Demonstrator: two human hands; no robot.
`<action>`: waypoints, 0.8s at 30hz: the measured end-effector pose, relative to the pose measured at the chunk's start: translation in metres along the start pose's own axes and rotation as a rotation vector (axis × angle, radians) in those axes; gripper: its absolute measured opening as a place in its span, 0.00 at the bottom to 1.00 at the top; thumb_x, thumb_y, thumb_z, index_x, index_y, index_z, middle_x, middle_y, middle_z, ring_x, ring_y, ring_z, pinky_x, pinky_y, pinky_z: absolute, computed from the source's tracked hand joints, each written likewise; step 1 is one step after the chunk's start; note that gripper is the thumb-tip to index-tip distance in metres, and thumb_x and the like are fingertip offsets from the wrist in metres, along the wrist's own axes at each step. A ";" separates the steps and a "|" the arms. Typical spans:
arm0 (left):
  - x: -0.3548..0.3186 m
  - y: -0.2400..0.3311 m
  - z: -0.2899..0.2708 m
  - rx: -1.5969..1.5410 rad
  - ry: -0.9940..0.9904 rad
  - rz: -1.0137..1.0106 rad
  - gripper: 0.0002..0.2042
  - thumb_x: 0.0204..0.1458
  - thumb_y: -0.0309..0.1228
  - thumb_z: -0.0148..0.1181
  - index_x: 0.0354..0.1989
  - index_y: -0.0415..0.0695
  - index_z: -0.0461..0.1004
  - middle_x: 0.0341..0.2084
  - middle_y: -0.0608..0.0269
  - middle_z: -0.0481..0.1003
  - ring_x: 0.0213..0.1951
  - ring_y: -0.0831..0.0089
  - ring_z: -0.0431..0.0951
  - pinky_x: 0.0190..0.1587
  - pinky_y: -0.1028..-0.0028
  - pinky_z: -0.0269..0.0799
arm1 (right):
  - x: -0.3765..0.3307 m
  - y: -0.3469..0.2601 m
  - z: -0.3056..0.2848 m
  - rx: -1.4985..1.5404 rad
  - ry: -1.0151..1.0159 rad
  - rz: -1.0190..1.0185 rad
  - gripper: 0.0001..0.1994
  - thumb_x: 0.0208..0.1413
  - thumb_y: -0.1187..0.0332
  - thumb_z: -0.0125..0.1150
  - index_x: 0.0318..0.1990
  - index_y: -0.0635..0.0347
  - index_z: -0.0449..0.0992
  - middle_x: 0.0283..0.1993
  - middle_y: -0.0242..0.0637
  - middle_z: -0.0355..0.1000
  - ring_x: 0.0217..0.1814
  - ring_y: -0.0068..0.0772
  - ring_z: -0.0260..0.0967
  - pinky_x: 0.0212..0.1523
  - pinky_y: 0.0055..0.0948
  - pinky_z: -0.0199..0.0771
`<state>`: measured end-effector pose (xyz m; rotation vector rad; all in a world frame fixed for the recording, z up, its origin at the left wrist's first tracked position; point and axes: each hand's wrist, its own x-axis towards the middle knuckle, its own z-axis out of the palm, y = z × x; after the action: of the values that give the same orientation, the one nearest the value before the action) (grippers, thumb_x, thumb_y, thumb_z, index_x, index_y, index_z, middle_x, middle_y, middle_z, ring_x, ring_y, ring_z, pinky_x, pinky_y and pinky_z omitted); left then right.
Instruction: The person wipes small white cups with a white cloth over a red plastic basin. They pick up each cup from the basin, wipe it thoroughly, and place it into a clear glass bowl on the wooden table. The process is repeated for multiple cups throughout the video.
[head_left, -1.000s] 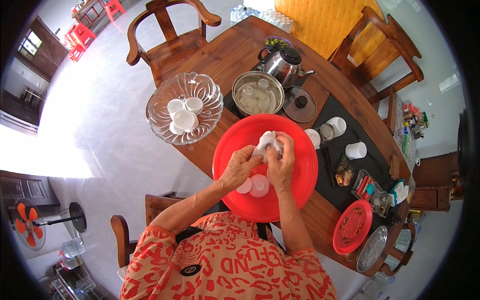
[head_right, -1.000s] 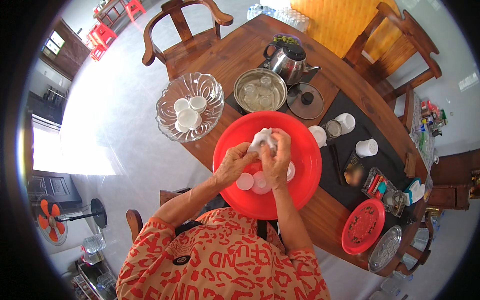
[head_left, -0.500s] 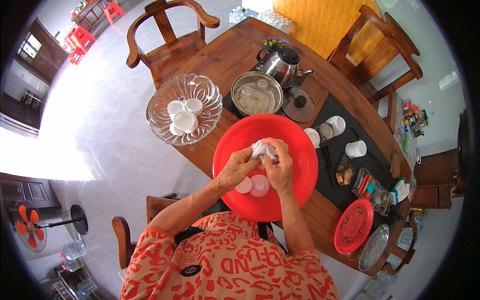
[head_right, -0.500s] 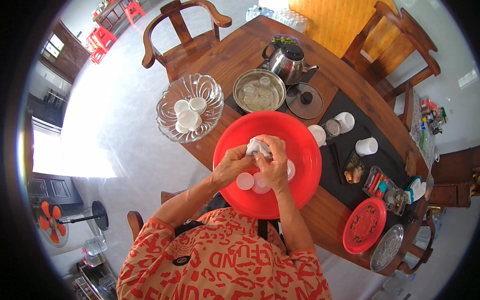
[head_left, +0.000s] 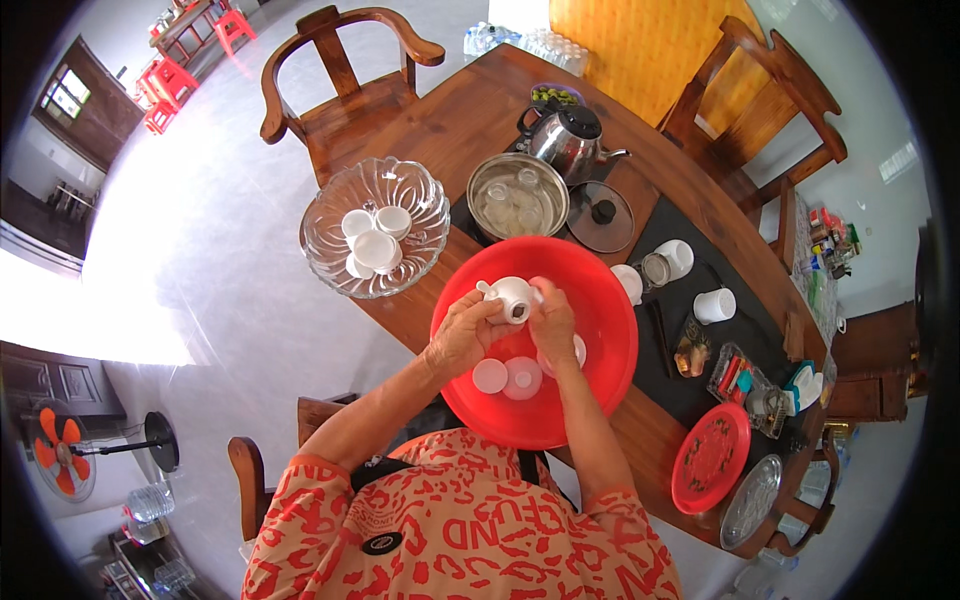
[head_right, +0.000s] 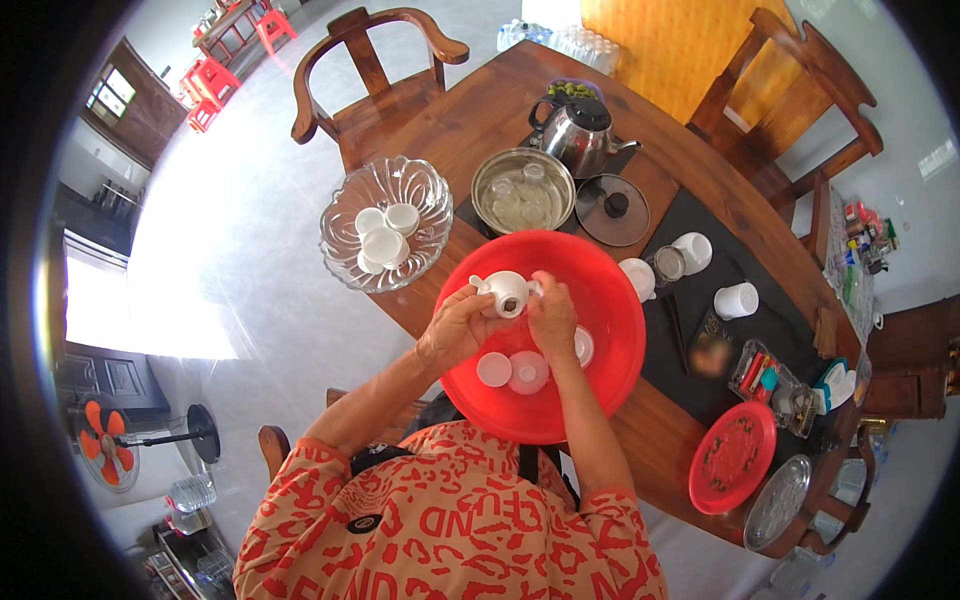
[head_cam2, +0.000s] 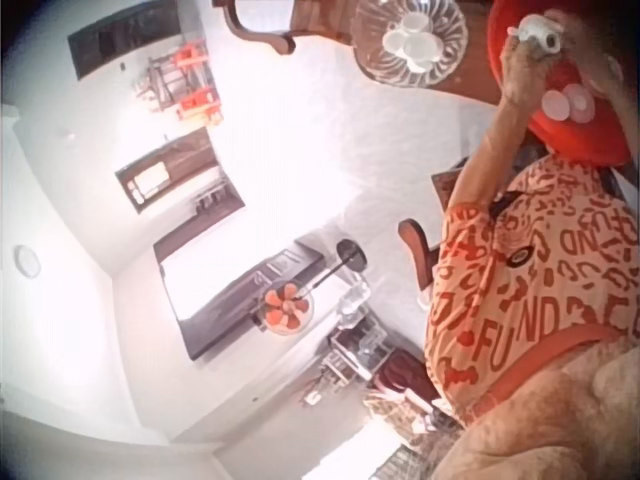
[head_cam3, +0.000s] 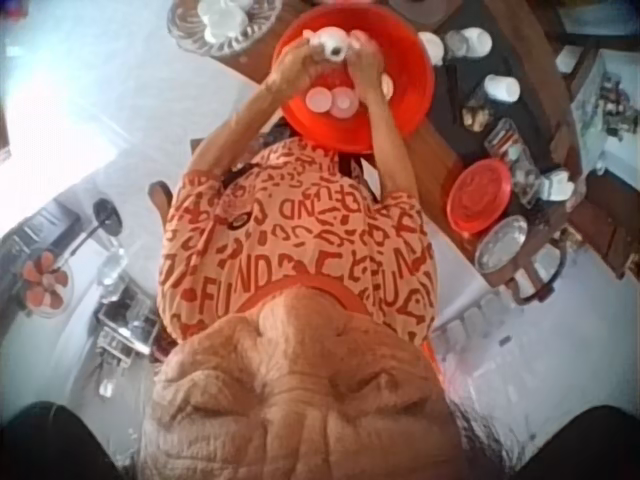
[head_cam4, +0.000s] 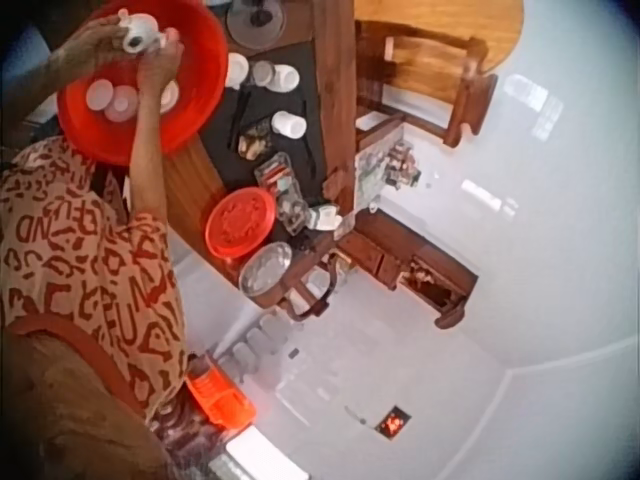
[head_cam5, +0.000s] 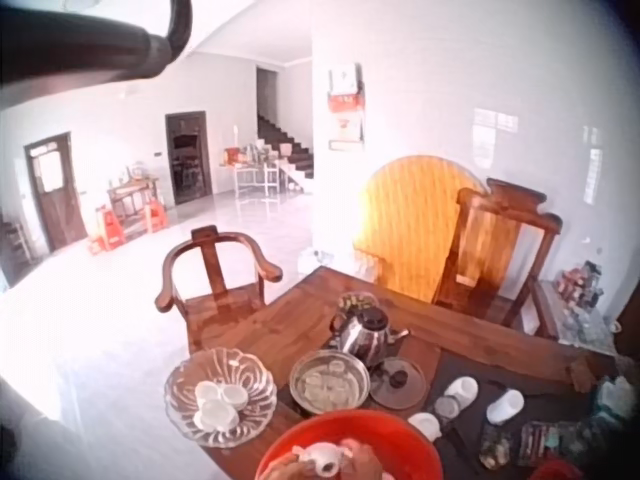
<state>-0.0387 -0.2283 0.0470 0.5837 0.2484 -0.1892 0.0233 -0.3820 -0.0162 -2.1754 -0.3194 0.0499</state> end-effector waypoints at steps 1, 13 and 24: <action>0.001 -0.002 0.000 -0.051 0.021 0.003 0.13 0.58 0.29 0.48 0.49 0.36 0.65 0.46 0.54 0.70 0.48 0.64 0.73 0.50 0.63 0.73 | -0.002 -0.003 0.004 -0.297 -0.021 -0.130 0.13 0.47 0.73 0.54 0.42 0.58 0.72 0.40 0.45 0.70 0.40 0.44 0.68 0.38 0.42 0.70; 0.009 -0.014 -0.023 0.252 0.032 0.107 0.08 0.59 0.29 0.46 0.43 0.42 0.69 0.41 0.63 0.72 0.43 0.75 0.73 0.46 0.74 0.71 | -0.015 -0.089 -0.055 0.260 -0.071 -0.318 0.14 0.45 0.81 0.58 0.41 0.59 0.73 0.42 0.38 0.66 0.42 0.33 0.69 0.39 0.28 0.73; -0.003 -0.012 0.002 0.205 -0.034 0.055 0.07 0.60 0.30 0.46 0.41 0.41 0.68 0.41 0.62 0.71 0.46 0.72 0.72 0.52 0.67 0.71 | 0.004 -0.067 -0.047 0.436 0.048 -0.109 0.10 0.49 0.79 0.56 0.40 0.63 0.71 0.39 0.41 0.69 0.40 0.36 0.70 0.39 0.29 0.71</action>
<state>-0.0441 -0.2390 0.0428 0.7895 0.1808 -0.1719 0.0207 -0.3810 0.0657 -1.7222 -0.3622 0.0047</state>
